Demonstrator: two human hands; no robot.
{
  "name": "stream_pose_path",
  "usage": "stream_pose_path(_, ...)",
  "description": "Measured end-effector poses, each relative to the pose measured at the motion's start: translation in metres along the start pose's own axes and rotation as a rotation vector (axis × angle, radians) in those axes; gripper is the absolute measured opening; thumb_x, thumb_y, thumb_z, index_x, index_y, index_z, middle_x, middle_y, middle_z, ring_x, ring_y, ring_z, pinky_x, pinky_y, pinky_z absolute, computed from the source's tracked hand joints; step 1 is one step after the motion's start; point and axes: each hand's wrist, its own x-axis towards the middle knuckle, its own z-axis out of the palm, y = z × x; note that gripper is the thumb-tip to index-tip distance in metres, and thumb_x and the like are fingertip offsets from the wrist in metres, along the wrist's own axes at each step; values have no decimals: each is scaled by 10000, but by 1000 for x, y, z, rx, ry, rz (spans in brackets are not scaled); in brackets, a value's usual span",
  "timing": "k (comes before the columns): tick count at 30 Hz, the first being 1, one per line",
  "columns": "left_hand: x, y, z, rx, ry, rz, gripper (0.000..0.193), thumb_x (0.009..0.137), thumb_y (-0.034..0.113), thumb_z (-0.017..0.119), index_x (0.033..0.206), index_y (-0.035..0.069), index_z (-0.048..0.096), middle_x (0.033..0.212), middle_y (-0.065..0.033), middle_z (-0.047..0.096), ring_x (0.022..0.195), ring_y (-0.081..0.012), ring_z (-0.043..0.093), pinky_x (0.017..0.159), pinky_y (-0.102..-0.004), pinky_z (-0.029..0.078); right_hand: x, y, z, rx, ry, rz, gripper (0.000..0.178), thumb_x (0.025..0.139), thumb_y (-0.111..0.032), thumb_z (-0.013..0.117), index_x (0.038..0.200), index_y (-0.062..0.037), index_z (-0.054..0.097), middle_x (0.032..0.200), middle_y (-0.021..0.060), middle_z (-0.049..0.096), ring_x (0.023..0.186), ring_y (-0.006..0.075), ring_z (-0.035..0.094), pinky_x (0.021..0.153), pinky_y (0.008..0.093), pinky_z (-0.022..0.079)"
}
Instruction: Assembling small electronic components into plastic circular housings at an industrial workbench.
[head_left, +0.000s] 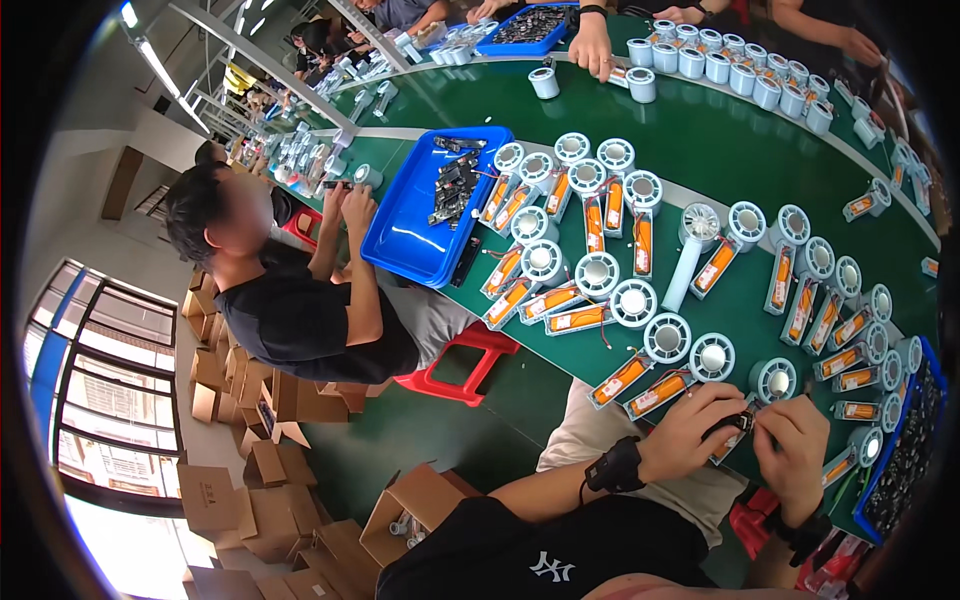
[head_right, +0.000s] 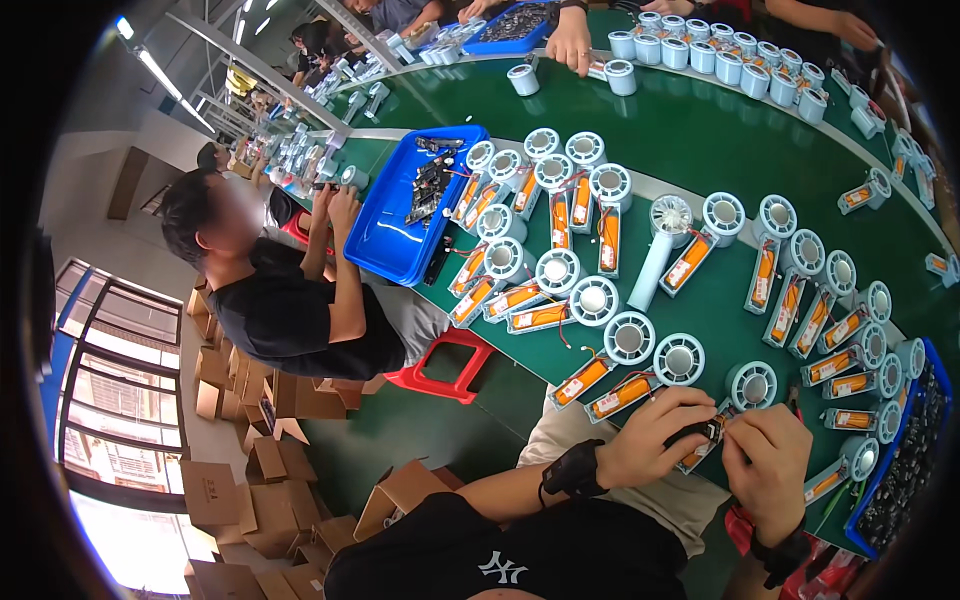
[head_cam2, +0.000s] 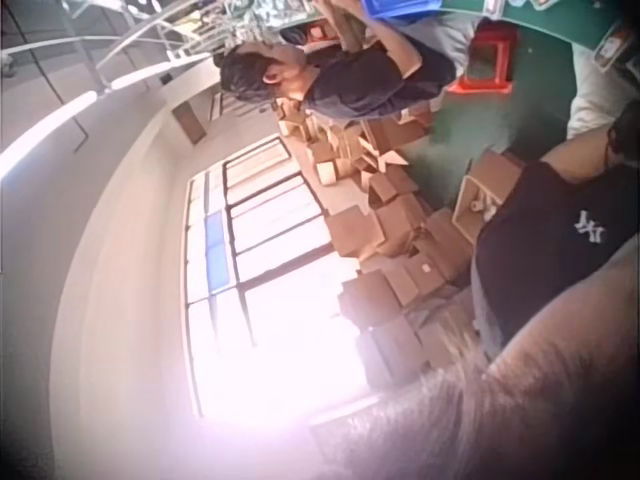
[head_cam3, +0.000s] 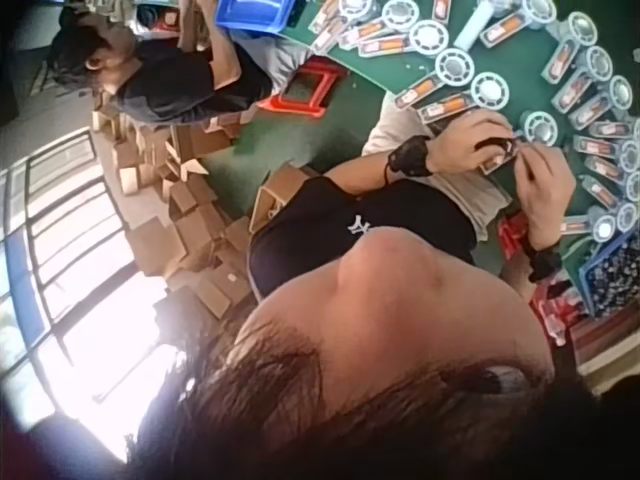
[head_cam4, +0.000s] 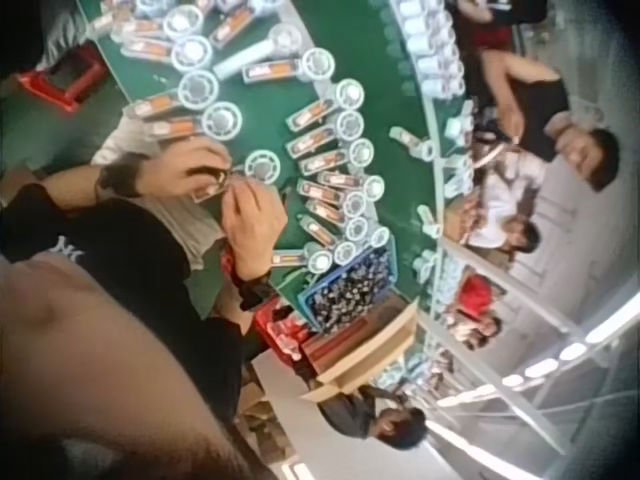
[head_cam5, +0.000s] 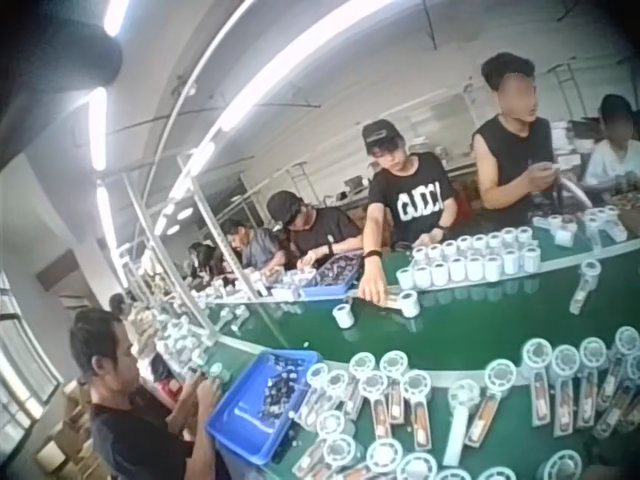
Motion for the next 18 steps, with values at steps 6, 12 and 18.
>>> stream_pose_path(6, -1, 4, 3, 28, -3, 4, 373, 891, 25, 748, 1248, 0, 643, 1289, -166, 606, 1139, -337, 627, 969, -397, 518, -4, 0, -2, -4, -12, 7, 217, 676, 60, 772, 856, -30, 688, 878, 90, 685, 745, 304, 651, 633, 389, 512)
stream_pose_path(12, -1, 1, 5, 61, 17, 17, 393, 845, -3, 770, 1224, -2, 666, 1220, -161, 645, 1098, -340, 653, 944, -402, 539, -11, 1, -4, 31, -39, 69, 212, 717, 39, 770, 905, -42, 712, 893, 109, 697, 791, 319, 669, 683, 404, 530)
stream_pose_path(18, 0, -2, 1, 267, 107, 103, 445, 782, -13, 810, 1214, -8, 703, 1230, -189, 678, 1049, -355, 672, 883, -426, 547, -8, 11, 7, 354, -44, 201, 198, 742, -20, 819, 917, -31, 726, 888, 108, 707, 802, 297, 682, 675, 374, 533)
